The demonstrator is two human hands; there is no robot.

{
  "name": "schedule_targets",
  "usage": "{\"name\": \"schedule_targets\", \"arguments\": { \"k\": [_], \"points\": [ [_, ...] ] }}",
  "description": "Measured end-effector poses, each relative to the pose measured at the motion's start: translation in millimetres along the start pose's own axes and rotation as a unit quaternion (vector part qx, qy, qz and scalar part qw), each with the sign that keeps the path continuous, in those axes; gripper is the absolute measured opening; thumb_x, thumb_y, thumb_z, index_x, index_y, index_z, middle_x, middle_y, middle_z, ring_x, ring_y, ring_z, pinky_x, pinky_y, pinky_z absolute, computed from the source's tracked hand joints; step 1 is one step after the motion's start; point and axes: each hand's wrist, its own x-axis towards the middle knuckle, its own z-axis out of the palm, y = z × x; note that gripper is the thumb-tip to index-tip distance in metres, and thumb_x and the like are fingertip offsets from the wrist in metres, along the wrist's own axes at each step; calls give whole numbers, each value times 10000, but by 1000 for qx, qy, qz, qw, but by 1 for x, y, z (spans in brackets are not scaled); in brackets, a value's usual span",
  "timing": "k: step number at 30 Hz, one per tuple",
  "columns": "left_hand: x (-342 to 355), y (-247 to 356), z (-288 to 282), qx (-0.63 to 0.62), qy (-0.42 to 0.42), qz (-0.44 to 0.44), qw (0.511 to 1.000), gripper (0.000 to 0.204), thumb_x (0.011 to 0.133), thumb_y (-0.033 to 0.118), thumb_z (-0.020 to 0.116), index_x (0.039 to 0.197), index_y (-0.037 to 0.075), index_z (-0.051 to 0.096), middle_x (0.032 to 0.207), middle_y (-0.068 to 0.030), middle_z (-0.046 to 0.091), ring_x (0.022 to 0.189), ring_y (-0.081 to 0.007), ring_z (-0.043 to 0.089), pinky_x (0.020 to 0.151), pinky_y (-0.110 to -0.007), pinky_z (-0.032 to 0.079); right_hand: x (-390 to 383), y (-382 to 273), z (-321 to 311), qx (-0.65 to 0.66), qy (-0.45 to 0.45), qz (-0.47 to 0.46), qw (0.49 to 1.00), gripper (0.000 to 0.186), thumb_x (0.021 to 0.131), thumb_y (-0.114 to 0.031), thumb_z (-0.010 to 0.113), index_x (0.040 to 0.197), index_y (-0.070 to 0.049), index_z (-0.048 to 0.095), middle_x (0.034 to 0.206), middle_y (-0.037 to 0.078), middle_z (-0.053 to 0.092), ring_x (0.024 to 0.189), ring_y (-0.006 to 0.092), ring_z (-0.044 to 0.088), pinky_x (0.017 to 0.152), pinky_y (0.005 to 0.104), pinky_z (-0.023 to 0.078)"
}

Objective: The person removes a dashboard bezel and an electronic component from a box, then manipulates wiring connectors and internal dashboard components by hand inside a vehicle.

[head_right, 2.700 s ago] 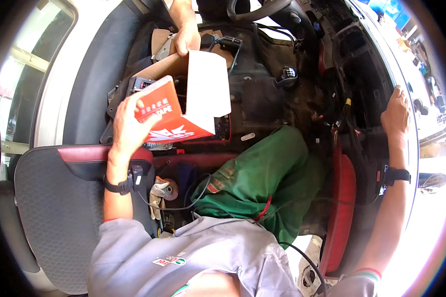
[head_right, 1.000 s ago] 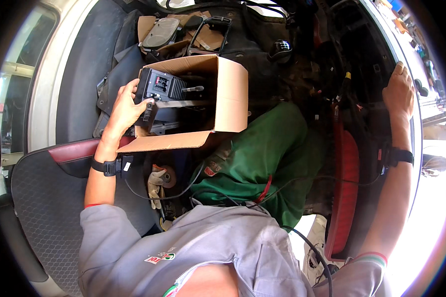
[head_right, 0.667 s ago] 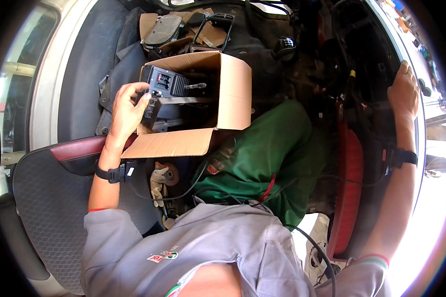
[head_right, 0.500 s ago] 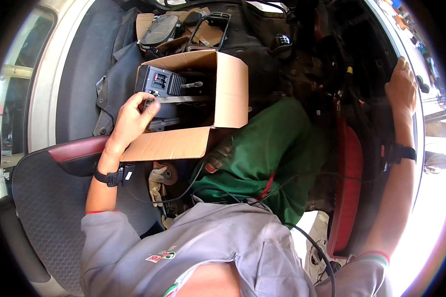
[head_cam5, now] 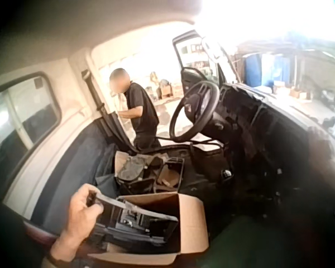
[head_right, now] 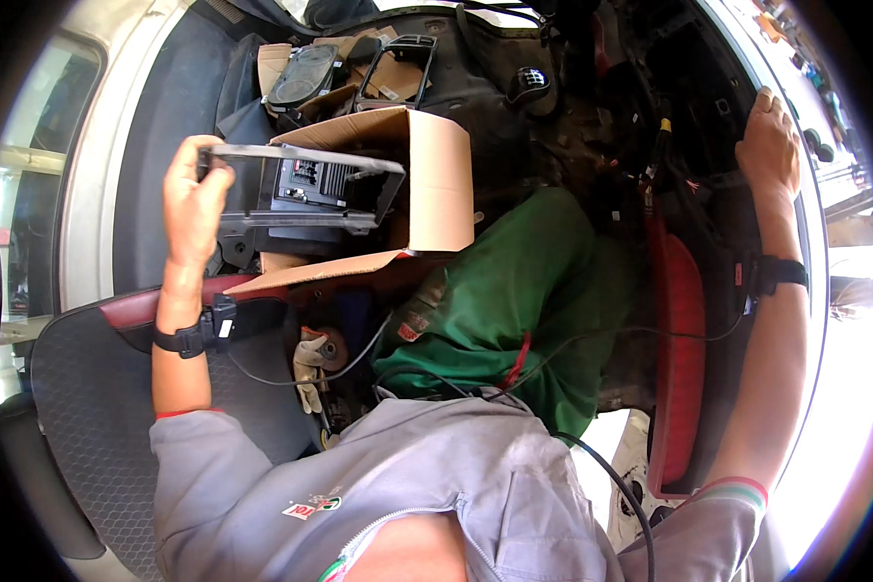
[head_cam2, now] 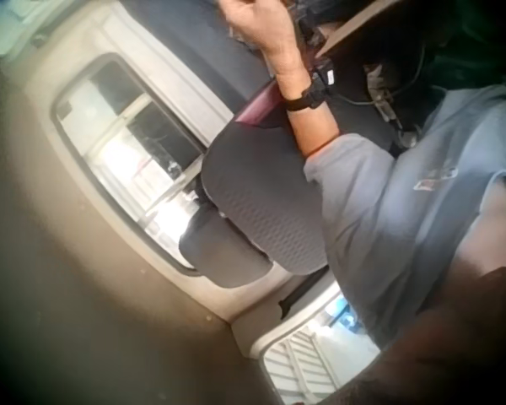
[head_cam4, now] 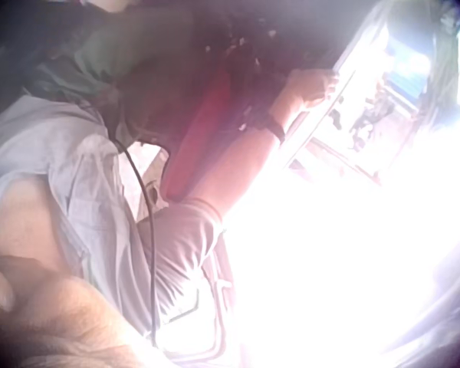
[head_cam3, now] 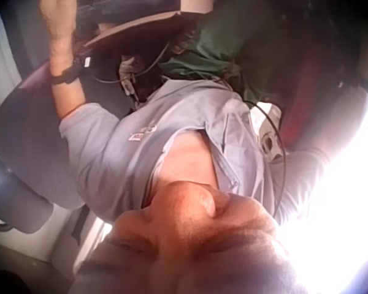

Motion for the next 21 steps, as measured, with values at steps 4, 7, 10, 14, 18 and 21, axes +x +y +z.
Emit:
{"name": "schedule_targets", "arguments": {
  "k": [4, 7, 10, 14, 18, 21],
  "points": [
    [6, 23, -24, -160, 31, -117, 980, 219, 835, -30, 552, 1044, 21, 595, 763, 19, 527, 523, -26, 408, 441, -197, 291, -1, 0, 8, 19, 36, 4, 999, 533, 835, 11, 572, 1352, -1, 444, 1322, 181, 574, 1227, 335, 572, 1002, 422, 492],
    [3, 32, -25, -222, 39, -147, 963, 198, 832, -22, 537, 1017, 14, 597, 707, 11, 494, 493, -48, 400, 435, -209, 300, -1, -5, 4, 30, 15, 14, 999, 571, 815, 12, 577, 1367, 0, 434, 1331, 180, 565, 1227, 336, 567, 1008, 422, 485],
    [2, 37, -16, -264, 26, -164, 950, 194, 821, -21, 532, 999, 16, 600, 700, 6, 487, 481, -51, 402, 427, -210, 307, -3, -1, 0, 46, 15, 17, 999, 568, 818, -74, 602, 1357, -9, 436, 1325, 177, 555, 1227, 335, 558, 1004, 451, 471],
    [2, 41, -4, -286, 6, -162, 944, 230, 795, -26, 520, 1006, 16, 600, 767, -19, 529, 473, -50, 411, 422, -209, 322, -8, -13, -17, 91, -9, 28, 995, 717, 794, -156, 629, 1445, 20, 383, 1435, 195, 488, 1344, 345, 452, 1110, 456, 377],
    [4, 47, 20, -323, -34, -172, 930, 293, 763, -34, 507, 1037, 18, 599, 791, -29, 550, 474, -55, 420, 420, -211, 328, -34, 4, -9, 306, 100, 14, 947, 610, 790, -196, 658, 1357, -5, 540, 1350, 211, 577, 1268, 370, 534, 1077, 451, 412],
    [2, 49, 24, -321, -64, -171, 929, 263, 811, 11, 523, 1067, 27, 579, 761, -6, 528, 483, -46, 416, 421, -200, 320, -85, -42, -80, 675, -69, 18, 734, 424, 895, -182, 646, 1278, -4, 613, 1214, 160, 672, 1115, 284, 653, 946, 382, 513]
  ]
}}
